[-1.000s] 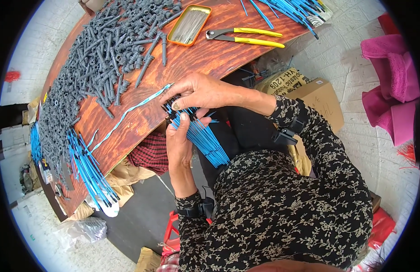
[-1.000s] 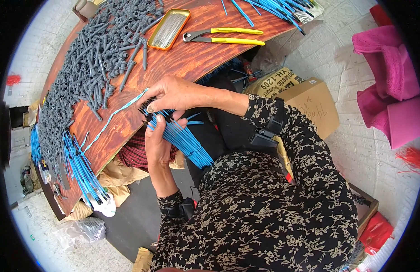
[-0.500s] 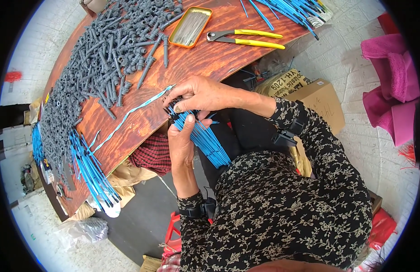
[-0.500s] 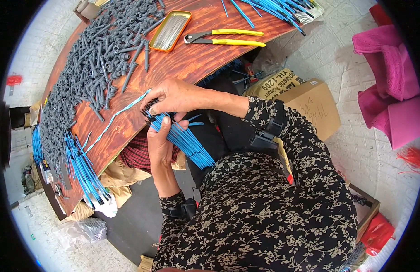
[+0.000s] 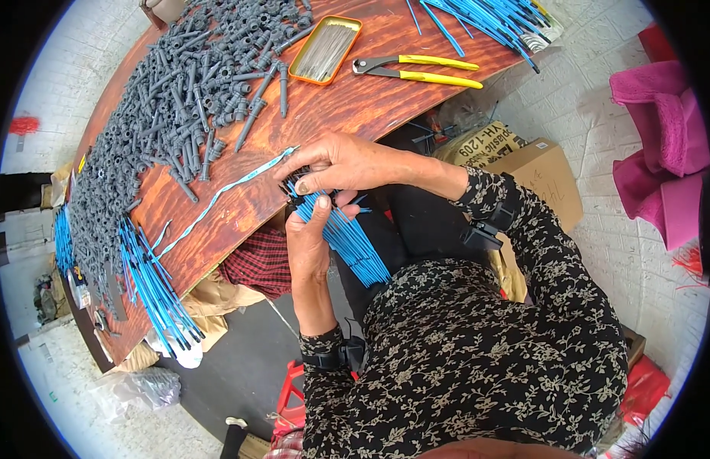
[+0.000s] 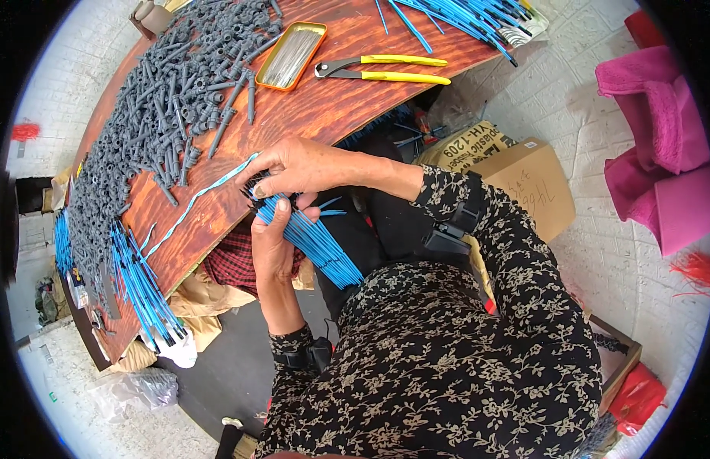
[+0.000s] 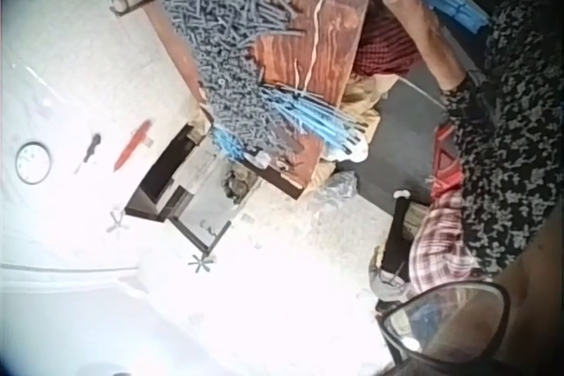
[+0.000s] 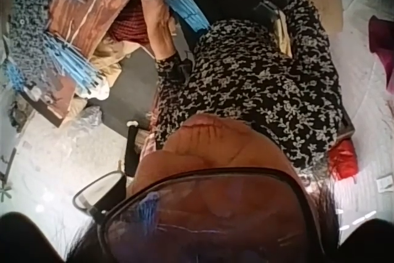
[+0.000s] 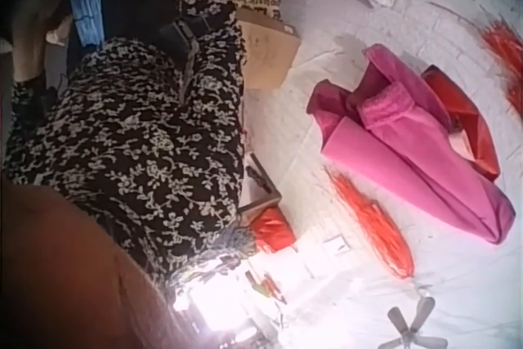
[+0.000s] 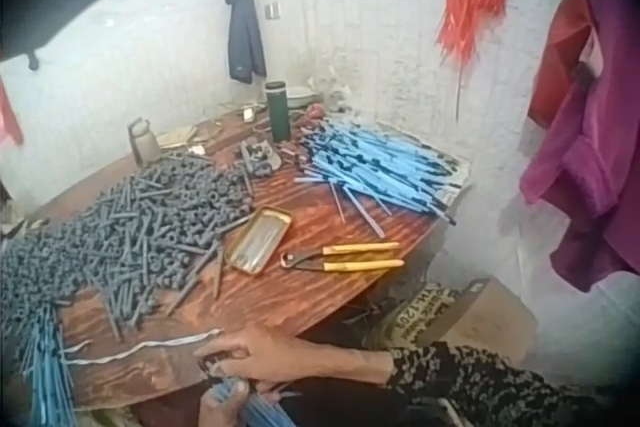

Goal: Assembling and organizing groups of blue wires into black connectors and securing them.

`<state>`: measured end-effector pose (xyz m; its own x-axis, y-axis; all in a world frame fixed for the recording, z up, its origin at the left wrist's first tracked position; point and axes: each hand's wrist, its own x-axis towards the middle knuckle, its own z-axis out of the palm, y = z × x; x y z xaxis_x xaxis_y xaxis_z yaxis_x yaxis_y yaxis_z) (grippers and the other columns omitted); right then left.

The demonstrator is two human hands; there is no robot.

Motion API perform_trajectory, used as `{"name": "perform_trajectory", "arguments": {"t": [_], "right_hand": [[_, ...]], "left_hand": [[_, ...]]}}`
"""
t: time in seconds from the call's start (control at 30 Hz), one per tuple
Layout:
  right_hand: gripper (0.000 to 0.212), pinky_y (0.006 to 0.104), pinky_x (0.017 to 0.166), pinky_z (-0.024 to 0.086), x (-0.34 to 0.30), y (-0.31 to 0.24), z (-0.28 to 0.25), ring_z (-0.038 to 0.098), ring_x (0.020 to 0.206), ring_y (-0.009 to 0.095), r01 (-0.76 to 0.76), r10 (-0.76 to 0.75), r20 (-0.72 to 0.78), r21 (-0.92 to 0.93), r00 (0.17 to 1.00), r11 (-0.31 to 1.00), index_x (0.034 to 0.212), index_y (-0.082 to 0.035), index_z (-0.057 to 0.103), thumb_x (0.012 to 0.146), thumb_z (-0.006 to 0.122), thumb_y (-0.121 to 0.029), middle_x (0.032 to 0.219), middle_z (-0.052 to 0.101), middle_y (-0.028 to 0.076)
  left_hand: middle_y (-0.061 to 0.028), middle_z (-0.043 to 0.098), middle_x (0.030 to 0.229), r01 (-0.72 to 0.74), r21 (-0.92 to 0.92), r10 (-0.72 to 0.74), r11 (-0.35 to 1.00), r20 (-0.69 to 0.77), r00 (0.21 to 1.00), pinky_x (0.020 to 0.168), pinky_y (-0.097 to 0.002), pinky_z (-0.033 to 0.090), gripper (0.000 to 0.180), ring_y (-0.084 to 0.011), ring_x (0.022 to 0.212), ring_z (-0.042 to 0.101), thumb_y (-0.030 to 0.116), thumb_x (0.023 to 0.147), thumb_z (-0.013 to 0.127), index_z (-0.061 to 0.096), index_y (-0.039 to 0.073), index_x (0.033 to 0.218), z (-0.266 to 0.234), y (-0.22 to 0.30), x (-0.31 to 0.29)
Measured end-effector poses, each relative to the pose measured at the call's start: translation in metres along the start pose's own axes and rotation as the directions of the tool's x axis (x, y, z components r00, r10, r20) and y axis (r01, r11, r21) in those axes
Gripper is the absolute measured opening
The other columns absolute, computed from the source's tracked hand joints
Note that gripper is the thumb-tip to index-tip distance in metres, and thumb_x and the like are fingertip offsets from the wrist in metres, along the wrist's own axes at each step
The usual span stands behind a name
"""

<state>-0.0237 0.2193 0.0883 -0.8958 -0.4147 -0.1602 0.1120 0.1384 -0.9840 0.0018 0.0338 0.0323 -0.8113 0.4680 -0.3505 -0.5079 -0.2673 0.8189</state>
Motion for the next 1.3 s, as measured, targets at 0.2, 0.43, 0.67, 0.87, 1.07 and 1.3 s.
{"name": "perform_trajectory", "arguments": {"t": [0.2, 0.43, 0.67, 0.87, 1.07, 1.3], "right_hand": [[0.035, 0.0255, 0.065, 0.053, 0.003, 0.033, -0.007, 0.062, 0.072, 0.01, 0.343, -0.331, -0.247, 0.005, 0.911, 0.939, 0.131, -0.005, 0.057, 0.098, 0.056, -0.016, 0.09, 0.064, 0.005], [0.017, 0.0359, 0.074, 0.054, -0.013, 0.016, -0.019, 0.069, 0.089, 0.02, 0.26, -0.337, -0.232, -0.306, 0.912, 0.916, 0.101, -0.006, 0.068, 0.093, 0.057, -0.017, 0.091, 0.068, 0.007], [0.016, 0.0382, 0.07, 0.052, -0.005, 0.026, -0.014, 0.067, 0.083, 0.027, 0.336, -0.517, -0.259, -0.515, 0.816, 0.788, 0.098, -0.009, 0.071, 0.089, 0.059, -0.014, 0.089, 0.067, 0.009], [0.016, 0.0386, 0.07, 0.051, -0.004, 0.026, -0.014, 0.067, 0.083, 0.028, 0.342, -0.528, -0.245, -0.532, 0.813, 0.774, 0.099, -0.009, 0.071, 0.089, 0.059, -0.014, 0.088, 0.067, 0.009], [0.017, 0.0384, 0.07, 0.051, -0.004, 0.025, -0.014, 0.066, 0.083, 0.028, 0.371, -0.536, -0.245, -0.496, 0.808, 0.785, 0.099, -0.01, 0.072, 0.089, 0.059, -0.013, 0.089, 0.067, 0.009], [0.018, 0.036, 0.069, 0.052, -0.006, 0.021, -0.014, 0.066, 0.081, 0.026, 0.344, -0.532, -0.21, -0.562, 0.82, 0.752, 0.102, -0.007, 0.07, 0.085, 0.063, -0.006, 0.088, 0.065, 0.009]], "left_hand": [[-0.0237, 0.07, 0.105, -0.009, -0.026, 0.008, 1.0, -0.042, 0.999, 0.074, -0.0347, 0.06, 0.037, -0.0245, 0.082, 0.072, 0.022, 0.094, 0.065, 0.059, -0.003, 0.12, 0.006, -0.002, -0.001], [-0.0239, 0.069, 0.107, -0.005, -0.026, 0.004, 1.0, -0.041, 0.999, 0.075, -0.0348, 0.059, 0.039, -0.0243, 0.083, 0.072, 0.023, 0.094, 0.066, 0.058, -0.003, 0.123, 0.005, -0.001, -0.002], [-0.0238, 0.069, 0.106, -0.002, -0.033, 0.001, 0.999, -0.03, 1.0, 0.076, -0.0347, 0.059, 0.04, -0.0246, 0.084, 0.072, 0.023, 0.094, 0.066, 0.058, -0.003, 0.123, 0.005, -0.001, -0.001], [-0.022, 0.069, 0.106, 0.0, -0.036, -0.001, 0.999, -0.034, 0.999, 0.075, -0.0356, 0.06, 0.042, -0.0247, 0.083, 0.072, 0.025, 0.092, 0.068, 0.057, 0.0, 0.125, 0.004, -0.002, -0.001], [-0.0222, 0.069, 0.106, 0.002, -0.038, -0.003, 0.999, -0.034, 0.999, 0.075, -0.0358, 0.06, 0.043, -0.0248, 0.082, 0.072, 0.024, 0.092, 0.069, 0.057, 0.0, 0.125, 0.004, -0.002, -0.001], [-0.0227, 0.069, 0.107, 0.005, -0.041, -0.007, 0.999, -0.038, 0.999, 0.076, -0.0358, 0.06, 0.042, -0.0248, 0.083, 0.072, 0.024, 0.092, 0.068, 0.057, 0.0, 0.125, 0.004, -0.002, -0.001]]}}
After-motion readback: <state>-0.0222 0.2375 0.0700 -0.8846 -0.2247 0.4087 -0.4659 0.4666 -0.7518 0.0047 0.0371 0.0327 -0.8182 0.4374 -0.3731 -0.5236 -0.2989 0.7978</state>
